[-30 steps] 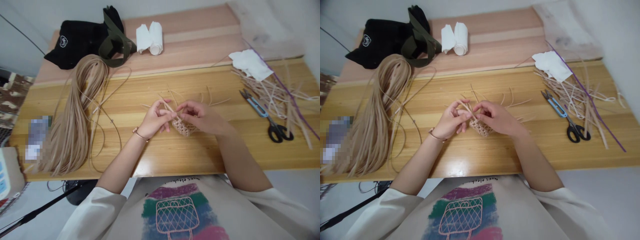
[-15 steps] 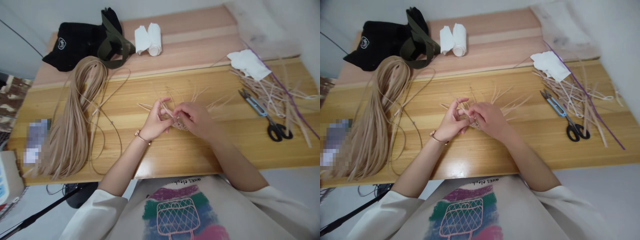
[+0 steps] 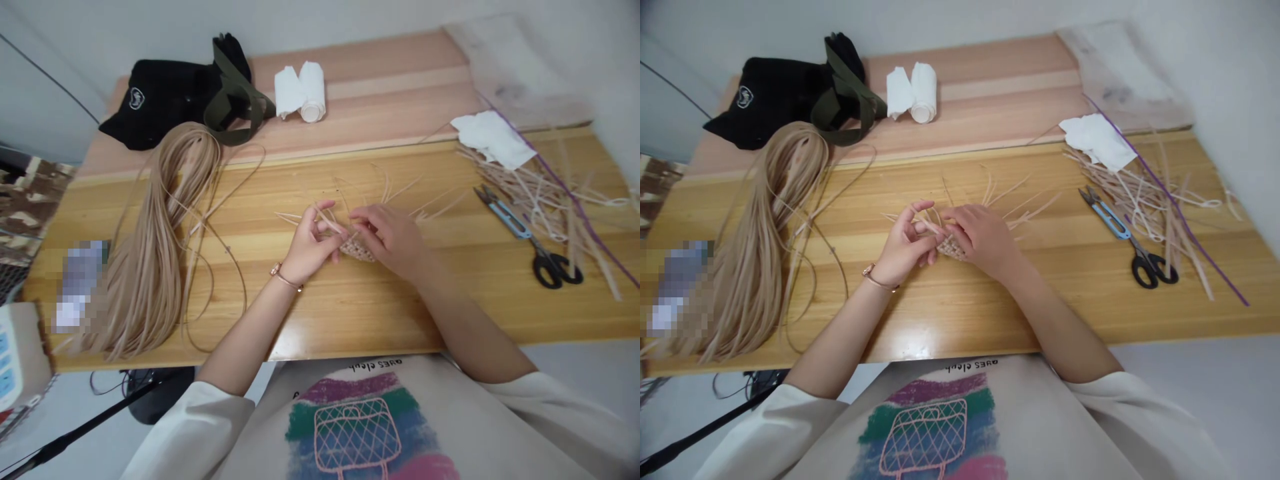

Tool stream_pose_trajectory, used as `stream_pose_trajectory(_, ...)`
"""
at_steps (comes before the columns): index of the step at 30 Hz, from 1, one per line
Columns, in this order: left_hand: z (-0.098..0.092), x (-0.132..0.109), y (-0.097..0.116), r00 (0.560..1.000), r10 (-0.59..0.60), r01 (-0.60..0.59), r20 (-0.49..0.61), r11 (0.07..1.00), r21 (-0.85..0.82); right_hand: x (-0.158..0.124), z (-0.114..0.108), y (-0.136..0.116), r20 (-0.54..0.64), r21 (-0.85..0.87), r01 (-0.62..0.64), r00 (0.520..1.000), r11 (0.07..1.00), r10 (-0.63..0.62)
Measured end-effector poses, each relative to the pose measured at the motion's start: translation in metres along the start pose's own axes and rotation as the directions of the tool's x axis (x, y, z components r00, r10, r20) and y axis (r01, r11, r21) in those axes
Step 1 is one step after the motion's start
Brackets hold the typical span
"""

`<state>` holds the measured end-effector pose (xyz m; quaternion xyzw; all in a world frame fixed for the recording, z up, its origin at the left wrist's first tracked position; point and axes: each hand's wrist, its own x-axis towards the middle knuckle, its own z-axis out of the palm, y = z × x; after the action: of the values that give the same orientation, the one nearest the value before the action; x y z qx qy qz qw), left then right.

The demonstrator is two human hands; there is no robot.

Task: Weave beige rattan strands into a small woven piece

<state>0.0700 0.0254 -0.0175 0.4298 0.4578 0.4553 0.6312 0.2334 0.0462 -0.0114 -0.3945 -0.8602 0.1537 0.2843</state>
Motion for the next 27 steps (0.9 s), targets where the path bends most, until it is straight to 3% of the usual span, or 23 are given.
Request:
stream_pose_trajectory(8, -0.005, 0.003, -0.002, 1.0, 0.001, -0.001, -0.025, 0.999, -0.038, -0.003, -0.004, 0.002, -0.119, -0.049, -0.01, 0.993, 0.999, 0.004)
stream_pose_trajectory(18, -0.007, 0.005, -0.002, 1.0, 0.009, -0.009, -0.003, 0.995, -0.098, -0.004, 0.0, 0.005, 0.033, -0.114, 0.057, 0.998, 0.992, -0.054)
stream_pose_trajectory(22, -0.008, 0.007, -0.005, 0.996, 0.021, -0.026, -0.091, 0.998, -0.053, -0.003, -0.002, 0.005, 0.051, -0.113, 0.027, 0.998, 0.993, -0.021)
stream_pose_trajectory(25, -0.01, 0.008, -0.008, 0.95, 0.141, -0.121, -0.278, 0.989, 0.09, -0.003, -0.004, 0.004, 0.049, -0.112, 0.009, 0.999, 0.994, -0.004)
stream_pose_trajectory(27, -0.012, 0.006, -0.01, 0.87, 0.341, -0.239, -0.356, 0.923, 0.301, -0.003, -0.004, 0.004, 0.051, -0.115, -0.004, 0.999, 0.993, 0.01)
